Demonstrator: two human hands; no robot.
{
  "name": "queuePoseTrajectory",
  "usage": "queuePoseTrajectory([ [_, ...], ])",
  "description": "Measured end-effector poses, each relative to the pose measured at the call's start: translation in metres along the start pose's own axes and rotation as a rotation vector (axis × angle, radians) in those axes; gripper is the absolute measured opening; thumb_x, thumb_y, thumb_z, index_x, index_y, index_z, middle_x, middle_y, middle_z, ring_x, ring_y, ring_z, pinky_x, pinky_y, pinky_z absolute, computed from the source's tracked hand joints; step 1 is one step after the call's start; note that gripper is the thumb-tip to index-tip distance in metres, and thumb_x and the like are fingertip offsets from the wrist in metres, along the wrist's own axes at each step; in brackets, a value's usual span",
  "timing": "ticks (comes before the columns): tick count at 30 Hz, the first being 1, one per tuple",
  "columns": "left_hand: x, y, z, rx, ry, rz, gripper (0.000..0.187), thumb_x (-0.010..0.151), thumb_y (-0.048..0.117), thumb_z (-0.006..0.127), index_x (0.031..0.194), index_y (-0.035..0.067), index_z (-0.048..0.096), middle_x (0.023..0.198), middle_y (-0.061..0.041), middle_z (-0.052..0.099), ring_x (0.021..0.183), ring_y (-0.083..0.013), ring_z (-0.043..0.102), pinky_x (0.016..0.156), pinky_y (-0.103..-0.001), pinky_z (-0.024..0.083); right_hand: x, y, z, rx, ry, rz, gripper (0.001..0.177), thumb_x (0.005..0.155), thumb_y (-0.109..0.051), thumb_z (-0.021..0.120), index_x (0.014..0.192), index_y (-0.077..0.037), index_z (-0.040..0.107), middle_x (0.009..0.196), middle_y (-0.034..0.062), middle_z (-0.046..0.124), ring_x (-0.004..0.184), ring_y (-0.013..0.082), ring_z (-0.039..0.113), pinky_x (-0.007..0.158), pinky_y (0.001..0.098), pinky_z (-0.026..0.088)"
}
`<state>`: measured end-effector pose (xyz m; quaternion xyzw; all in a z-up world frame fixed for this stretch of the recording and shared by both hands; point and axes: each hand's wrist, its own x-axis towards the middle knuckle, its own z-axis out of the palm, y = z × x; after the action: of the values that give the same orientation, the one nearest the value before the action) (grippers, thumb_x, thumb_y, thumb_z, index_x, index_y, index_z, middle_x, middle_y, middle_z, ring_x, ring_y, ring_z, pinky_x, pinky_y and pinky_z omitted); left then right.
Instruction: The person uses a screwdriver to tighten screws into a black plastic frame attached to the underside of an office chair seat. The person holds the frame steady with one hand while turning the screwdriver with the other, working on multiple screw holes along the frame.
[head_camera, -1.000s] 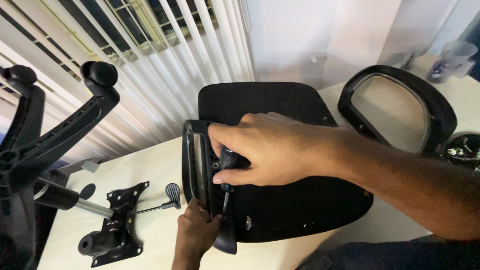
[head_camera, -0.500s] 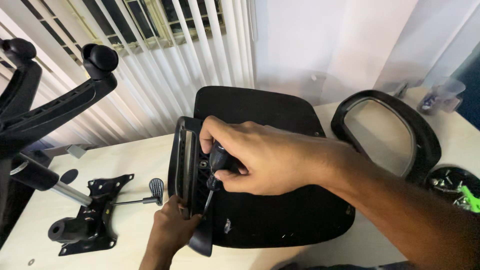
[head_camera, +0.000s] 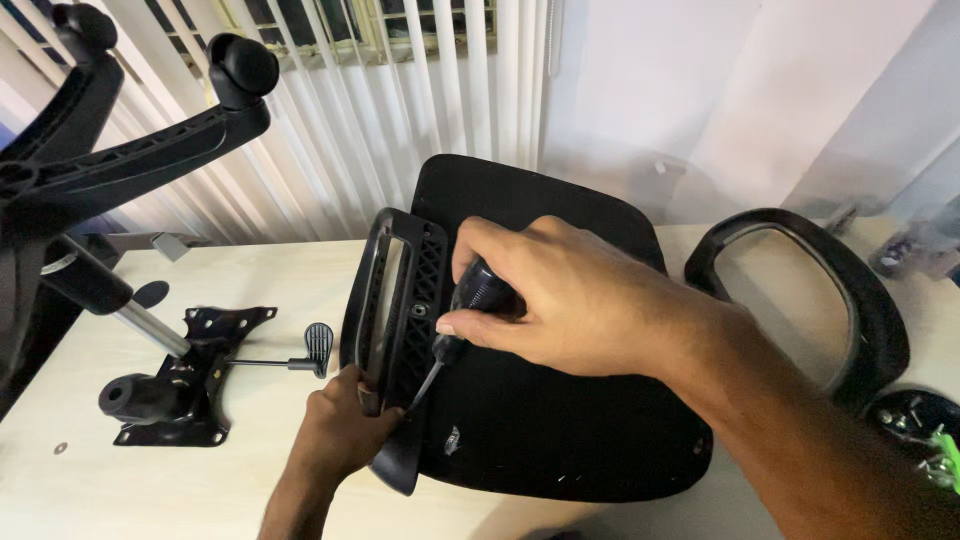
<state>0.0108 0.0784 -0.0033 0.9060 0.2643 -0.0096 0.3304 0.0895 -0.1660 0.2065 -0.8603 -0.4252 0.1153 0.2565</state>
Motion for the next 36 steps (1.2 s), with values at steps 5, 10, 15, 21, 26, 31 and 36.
queuePoseTrajectory([
  [5,-0.003,0.002,-0.005,-0.099,-0.026,-0.041,0.049,0.067,0.019,0.089,0.106,0.002,0.065,0.083,-0.022,0.079,0.075,-0.0302,0.082,0.067,-0.039,0.063,-0.001,-0.007,0.001,-0.039,-0.03,0.046,0.04,0.086,-0.045,0.076,0.099,-0.011,0.06,0.057,0.0047,0.07,0.048,0.0131,0.069,0.048,0.0328,0.049],
  [10,-0.006,0.001,0.003,-0.074,0.115,0.067,0.05,0.063,0.02,0.091,0.101,0.0,0.066,0.084,-0.021,0.075,0.08,-0.0328,0.075,0.068,-0.041,0.061,0.001,-0.005,0.002,0.104,-0.131,-0.106,0.038,0.086,-0.033,0.077,0.109,-0.013,0.055,0.068,0.0002,0.069,0.055,0.0091,0.07,0.048,0.028,0.053],
  [15,-0.007,0.004,0.008,-0.032,0.105,0.033,0.051,0.065,0.02,0.086,0.106,0.0,0.065,0.09,-0.025,0.073,0.089,-0.0365,0.075,0.077,-0.041,0.063,0.003,0.009,0.009,0.198,-0.228,-0.212,0.038,0.085,-0.017,0.073,0.115,-0.014,0.05,0.071,-0.0007,0.063,0.06,0.007,0.058,0.048,0.0269,0.051],
  [21,-0.013,0.011,0.005,-0.037,0.078,0.022,0.049,0.069,0.018,0.082,0.111,0.0,0.064,0.096,-0.025,0.073,0.093,-0.0374,0.075,0.082,-0.041,0.062,0.01,0.018,0.01,0.222,-0.104,-0.243,0.034,0.086,-0.016,0.073,0.11,-0.012,0.05,0.07,-0.0007,0.066,0.055,0.0052,0.055,0.04,0.0244,0.046],
  [26,-0.015,0.02,-0.004,-0.014,-0.003,-0.017,0.052,0.071,0.021,0.084,0.114,0.001,0.062,0.107,-0.024,0.071,0.099,-0.036,0.073,0.084,-0.041,0.062,0.016,0.025,0.005,0.003,-0.097,0.051,0.044,0.087,-0.023,0.079,0.12,-0.017,0.049,0.076,0.0009,0.071,0.05,0.011,0.057,0.04,0.0289,0.043],
  [31,-0.026,0.027,0.003,0.059,0.021,0.016,0.051,0.084,0.02,0.076,0.125,0.0,0.053,0.108,-0.031,0.067,0.104,-0.0456,0.069,0.089,-0.046,0.06,0.015,0.033,0.007,0.013,-0.051,-0.028,0.042,0.088,-0.022,0.079,0.116,-0.013,0.049,0.077,0.0036,0.066,0.053,0.0099,0.062,0.038,0.0288,0.046],
  [36,-0.032,0.031,0.011,0.059,0.03,-0.013,0.04,0.09,0.019,0.068,0.122,-0.001,0.055,0.105,-0.03,0.07,0.103,-0.0462,0.07,0.089,-0.047,0.06,0.01,0.053,0.01,-0.033,-0.078,0.01,0.039,0.09,-0.023,0.077,0.118,-0.014,0.052,0.083,0.0032,0.067,0.06,0.011,0.067,0.043,0.0294,0.051],
])
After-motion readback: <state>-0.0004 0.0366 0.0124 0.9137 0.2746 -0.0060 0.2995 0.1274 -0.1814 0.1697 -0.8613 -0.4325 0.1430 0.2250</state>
